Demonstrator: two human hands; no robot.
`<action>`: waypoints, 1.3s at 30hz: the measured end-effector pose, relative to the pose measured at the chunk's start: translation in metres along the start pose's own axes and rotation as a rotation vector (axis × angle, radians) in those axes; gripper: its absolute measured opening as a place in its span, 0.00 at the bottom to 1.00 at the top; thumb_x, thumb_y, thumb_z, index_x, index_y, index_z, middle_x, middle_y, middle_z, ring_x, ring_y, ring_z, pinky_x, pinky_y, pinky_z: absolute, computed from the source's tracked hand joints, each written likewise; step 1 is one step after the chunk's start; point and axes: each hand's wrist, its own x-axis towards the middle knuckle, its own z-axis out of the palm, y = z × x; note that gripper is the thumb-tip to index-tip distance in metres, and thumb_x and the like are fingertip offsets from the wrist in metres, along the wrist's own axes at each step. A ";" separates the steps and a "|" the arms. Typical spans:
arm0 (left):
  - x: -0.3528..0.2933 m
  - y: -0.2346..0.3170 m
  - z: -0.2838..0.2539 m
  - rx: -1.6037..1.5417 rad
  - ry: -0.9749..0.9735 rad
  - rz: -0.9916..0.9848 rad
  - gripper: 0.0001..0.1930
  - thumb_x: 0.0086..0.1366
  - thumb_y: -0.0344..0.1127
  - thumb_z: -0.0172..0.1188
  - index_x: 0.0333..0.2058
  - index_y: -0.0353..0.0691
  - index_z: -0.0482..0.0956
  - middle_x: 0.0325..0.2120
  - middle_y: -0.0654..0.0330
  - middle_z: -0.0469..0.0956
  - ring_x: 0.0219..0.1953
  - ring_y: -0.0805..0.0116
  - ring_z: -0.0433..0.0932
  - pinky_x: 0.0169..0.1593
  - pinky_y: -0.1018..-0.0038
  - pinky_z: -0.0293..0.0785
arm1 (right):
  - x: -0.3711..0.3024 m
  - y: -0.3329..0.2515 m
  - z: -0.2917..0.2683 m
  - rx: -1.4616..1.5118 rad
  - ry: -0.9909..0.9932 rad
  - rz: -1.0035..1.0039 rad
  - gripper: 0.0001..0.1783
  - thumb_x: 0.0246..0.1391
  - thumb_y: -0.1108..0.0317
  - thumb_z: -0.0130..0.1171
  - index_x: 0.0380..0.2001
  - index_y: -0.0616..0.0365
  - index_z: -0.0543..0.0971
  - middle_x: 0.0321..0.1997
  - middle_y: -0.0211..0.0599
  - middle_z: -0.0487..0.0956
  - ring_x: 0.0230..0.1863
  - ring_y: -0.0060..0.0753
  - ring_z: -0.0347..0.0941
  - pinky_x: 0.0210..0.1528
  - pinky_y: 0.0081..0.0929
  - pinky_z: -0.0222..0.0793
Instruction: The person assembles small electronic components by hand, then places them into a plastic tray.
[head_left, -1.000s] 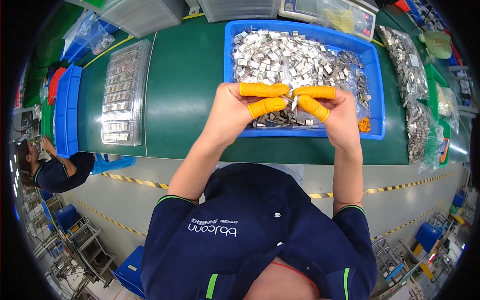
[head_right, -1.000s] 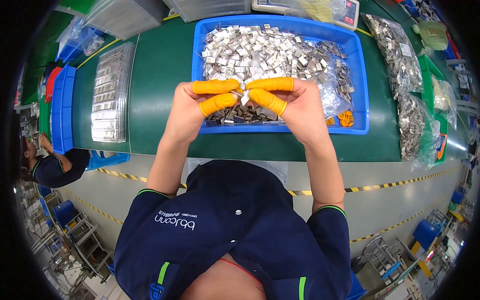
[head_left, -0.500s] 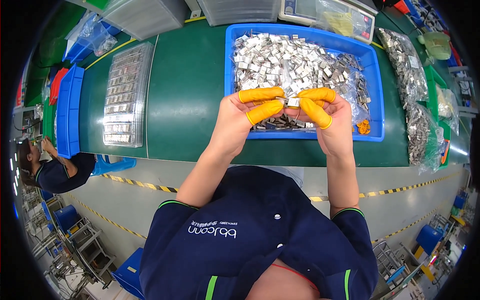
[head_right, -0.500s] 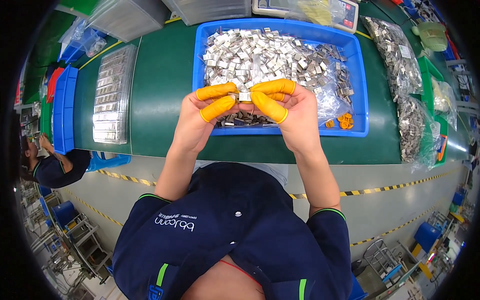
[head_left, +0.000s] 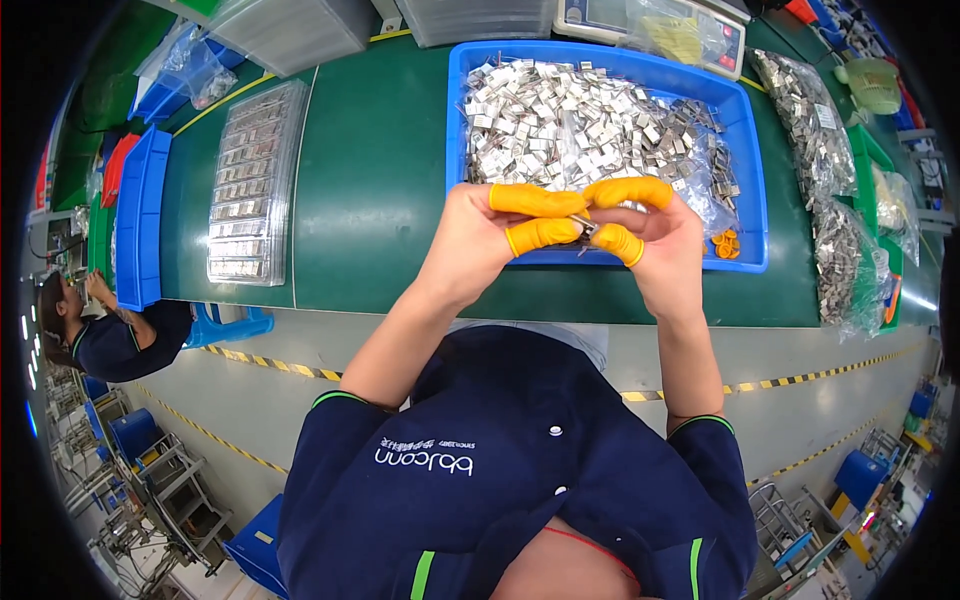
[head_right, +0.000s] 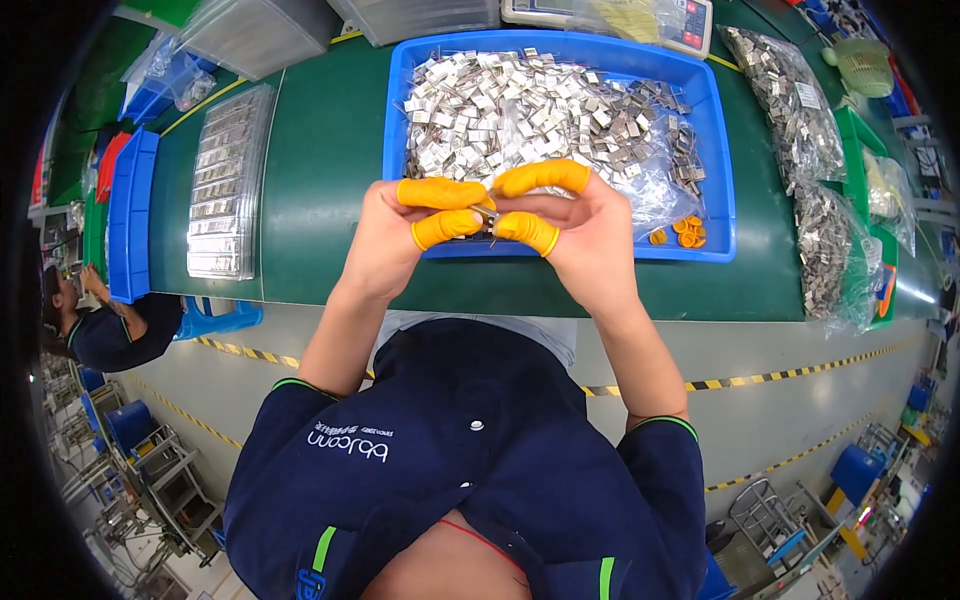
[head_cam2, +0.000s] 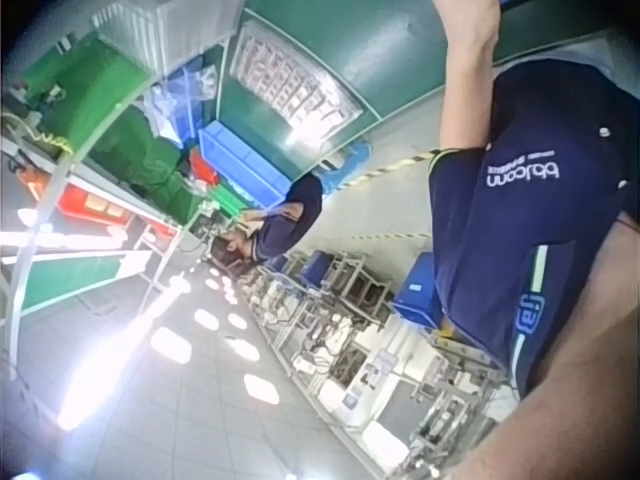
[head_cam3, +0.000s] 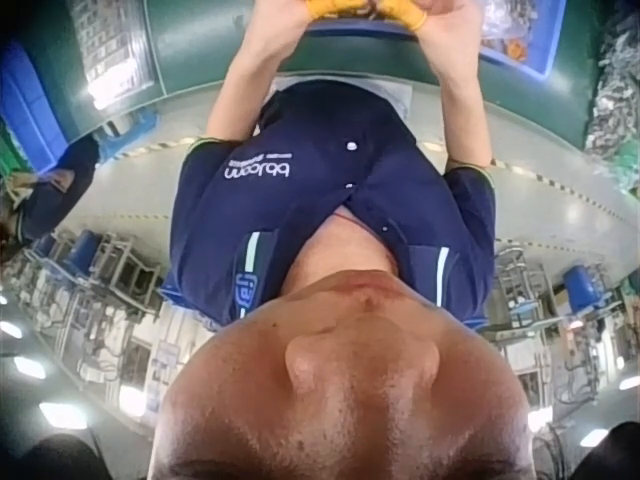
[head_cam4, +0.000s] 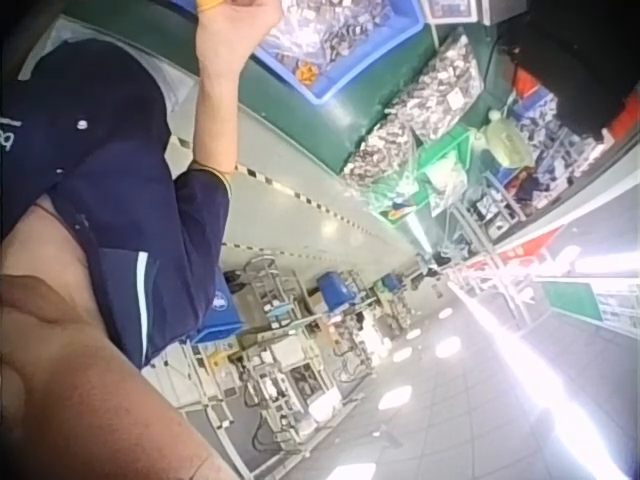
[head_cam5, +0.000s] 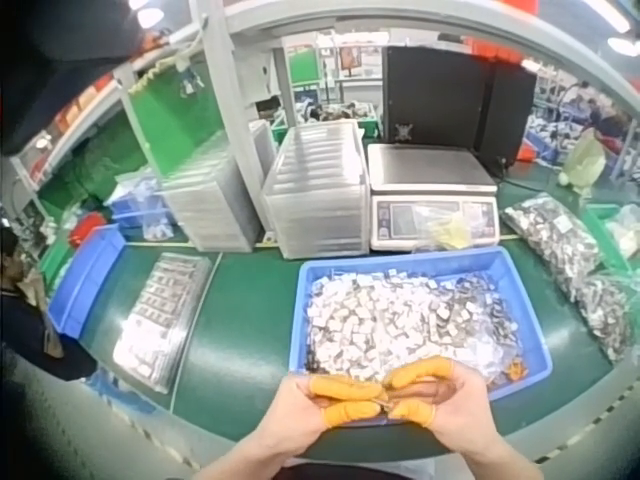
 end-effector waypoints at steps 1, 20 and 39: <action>0.002 0.002 0.002 0.000 0.000 -0.001 0.11 0.51 0.22 0.61 0.35 0.29 0.77 0.34 0.55 0.78 0.36 0.71 0.76 0.43 0.77 0.72 | 0.001 -0.003 0.001 0.058 0.011 0.065 0.09 0.41 0.82 0.60 0.30 0.69 0.76 0.33 0.42 0.78 0.36 0.29 0.75 0.43 0.23 0.71; 0.032 -0.010 -0.024 1.513 -0.035 0.358 0.10 0.43 0.34 0.64 0.27 0.39 0.79 0.23 0.56 0.73 0.30 0.58 0.71 0.37 0.68 0.64 | 0.031 0.030 -0.031 -1.293 -0.171 -0.093 0.13 0.37 0.71 0.61 0.32 0.58 0.76 0.29 0.42 0.73 0.35 0.43 0.71 0.37 0.36 0.67; 0.026 -0.016 -0.016 1.633 -0.020 0.403 0.09 0.46 0.25 0.58 0.29 0.33 0.74 0.25 0.54 0.73 0.35 0.56 0.70 0.40 0.66 0.66 | 0.021 0.020 -0.030 -1.167 0.014 -0.074 0.10 0.39 0.74 0.61 0.30 0.61 0.79 0.31 0.43 0.76 0.27 0.43 0.73 0.33 0.31 0.68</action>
